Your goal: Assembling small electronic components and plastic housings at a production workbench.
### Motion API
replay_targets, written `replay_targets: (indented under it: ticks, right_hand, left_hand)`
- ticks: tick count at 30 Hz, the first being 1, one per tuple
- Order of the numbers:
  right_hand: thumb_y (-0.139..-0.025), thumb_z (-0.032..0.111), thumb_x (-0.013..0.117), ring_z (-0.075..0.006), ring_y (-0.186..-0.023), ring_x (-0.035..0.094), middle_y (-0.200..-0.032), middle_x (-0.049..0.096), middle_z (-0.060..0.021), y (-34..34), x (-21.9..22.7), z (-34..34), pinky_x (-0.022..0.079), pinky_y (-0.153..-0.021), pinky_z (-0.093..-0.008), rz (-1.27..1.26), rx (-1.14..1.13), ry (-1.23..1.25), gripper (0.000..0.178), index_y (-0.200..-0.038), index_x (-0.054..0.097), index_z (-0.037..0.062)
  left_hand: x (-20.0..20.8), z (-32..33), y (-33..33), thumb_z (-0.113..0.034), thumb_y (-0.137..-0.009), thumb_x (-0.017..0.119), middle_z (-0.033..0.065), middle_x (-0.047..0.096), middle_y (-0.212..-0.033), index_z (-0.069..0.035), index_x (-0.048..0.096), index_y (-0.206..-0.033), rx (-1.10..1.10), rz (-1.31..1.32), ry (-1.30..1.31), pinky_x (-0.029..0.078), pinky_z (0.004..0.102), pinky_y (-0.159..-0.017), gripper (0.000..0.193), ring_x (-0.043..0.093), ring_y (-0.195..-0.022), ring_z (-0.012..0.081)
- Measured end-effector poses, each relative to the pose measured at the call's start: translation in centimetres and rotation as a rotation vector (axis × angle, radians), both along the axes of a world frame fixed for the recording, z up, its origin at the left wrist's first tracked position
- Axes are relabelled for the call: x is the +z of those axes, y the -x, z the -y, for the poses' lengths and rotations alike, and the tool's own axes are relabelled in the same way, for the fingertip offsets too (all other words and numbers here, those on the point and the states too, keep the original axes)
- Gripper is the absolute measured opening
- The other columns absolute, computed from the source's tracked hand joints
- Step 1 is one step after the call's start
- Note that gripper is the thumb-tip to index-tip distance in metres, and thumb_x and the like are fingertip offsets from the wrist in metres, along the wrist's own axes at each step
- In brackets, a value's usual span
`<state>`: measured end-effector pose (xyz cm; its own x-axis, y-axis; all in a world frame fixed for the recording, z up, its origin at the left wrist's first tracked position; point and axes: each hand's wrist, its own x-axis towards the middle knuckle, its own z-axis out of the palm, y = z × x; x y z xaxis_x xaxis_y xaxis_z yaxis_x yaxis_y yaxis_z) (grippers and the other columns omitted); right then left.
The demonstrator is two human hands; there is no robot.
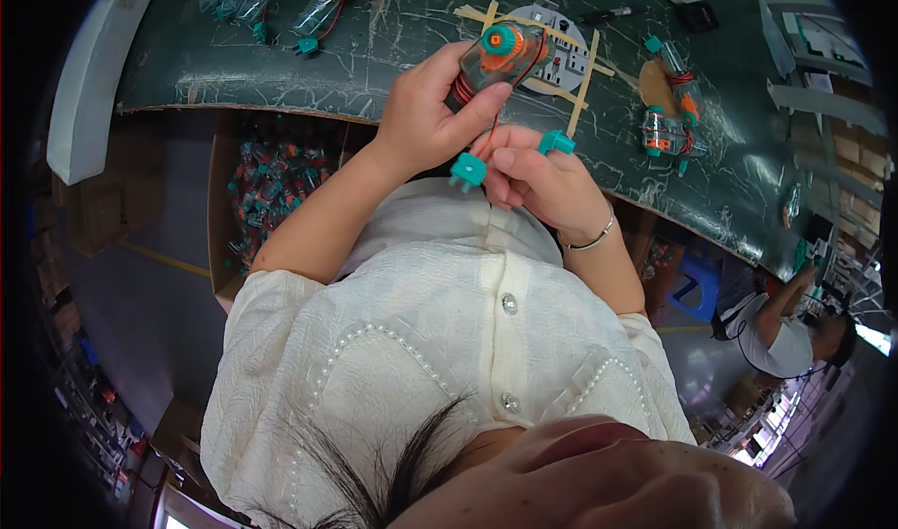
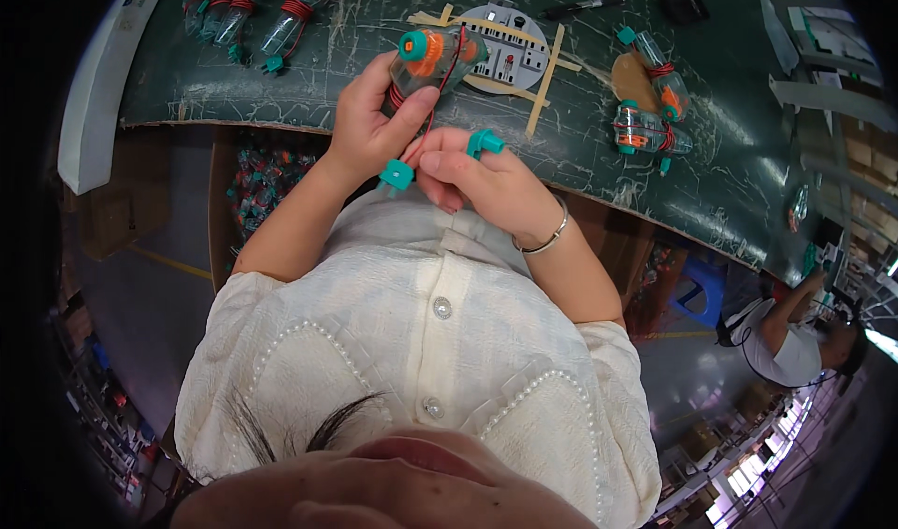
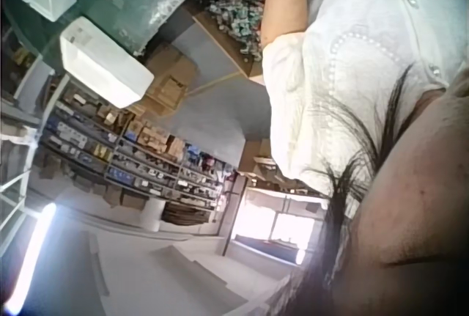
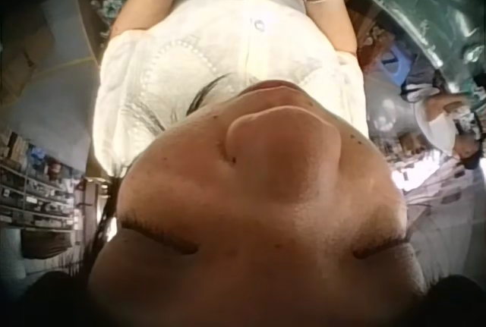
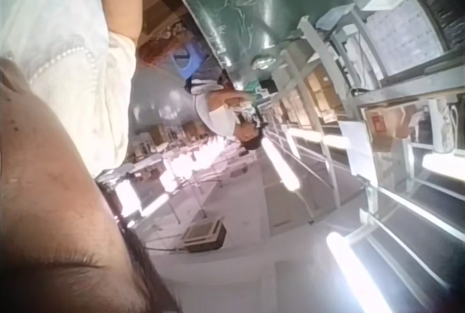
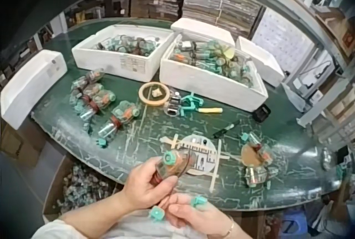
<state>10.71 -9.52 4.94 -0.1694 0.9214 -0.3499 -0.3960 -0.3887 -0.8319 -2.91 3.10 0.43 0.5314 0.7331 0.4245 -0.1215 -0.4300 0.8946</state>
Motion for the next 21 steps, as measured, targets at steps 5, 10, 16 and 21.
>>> replay_targets:
  ticks: [5,10,16,21]
  right_hand:
    - [-0.101,0.022,0.052,-0.0088,-0.063,0.051,-0.074,0.059,-0.0014,0.7,-1.1,-0.1,0.041,-0.058,-0.0215,-0.115,-0.062,0.053,0.023,-0.103,0.064,0.0031]
    - [-0.102,0.025,0.054,-0.0106,-0.069,0.057,-0.084,0.062,-0.0022,1.2,-1.6,-0.1,0.046,-0.063,-0.0242,-0.084,-0.17,0.121,0.021,-0.101,0.062,0.0049]
    - [-0.1,0.02,0.051,-0.0141,-0.079,0.061,-0.097,0.065,-0.0069,0.8,-1.6,0.0,0.051,-0.069,-0.0286,-0.07,-0.108,0.089,0.026,-0.115,0.058,-0.0001]
    - [-0.101,0.019,0.051,-0.0149,-0.077,0.063,-0.097,0.066,-0.0074,0.5,-1.3,-0.1,0.053,-0.069,-0.0287,-0.125,-0.072,0.092,0.026,-0.115,0.058,-0.0012]
  left_hand:
    - [-0.6,-0.1,0.1,-0.029,-0.084,0.077,0.012,0.069,-0.081,-0.001,0.063,-0.115,0.031,-0.117,-0.102,0.052,0.0316,-0.06,0.044,0.067,-0.066,0.0225]
    - [-0.5,-0.1,-0.1,-0.031,-0.082,0.078,0.0155,0.07,-0.087,-0.001,0.063,-0.114,0.059,-0.147,-0.18,0.054,0.0363,-0.062,0.047,0.069,-0.071,0.0302]
    - [-0.1,0.0,0.1,-0.032,-0.081,0.079,0.0161,0.07,-0.088,-0.001,0.063,-0.114,0.053,-0.164,-0.196,0.055,0.0372,-0.063,0.048,0.07,-0.072,0.0317]
    - [-0.3,-0.1,0.2,-0.021,-0.083,0.077,0.0111,0.07,-0.086,0.0,0.063,-0.119,0.051,-0.138,-0.224,0.051,0.0303,-0.06,0.044,0.064,-0.064,0.0189]
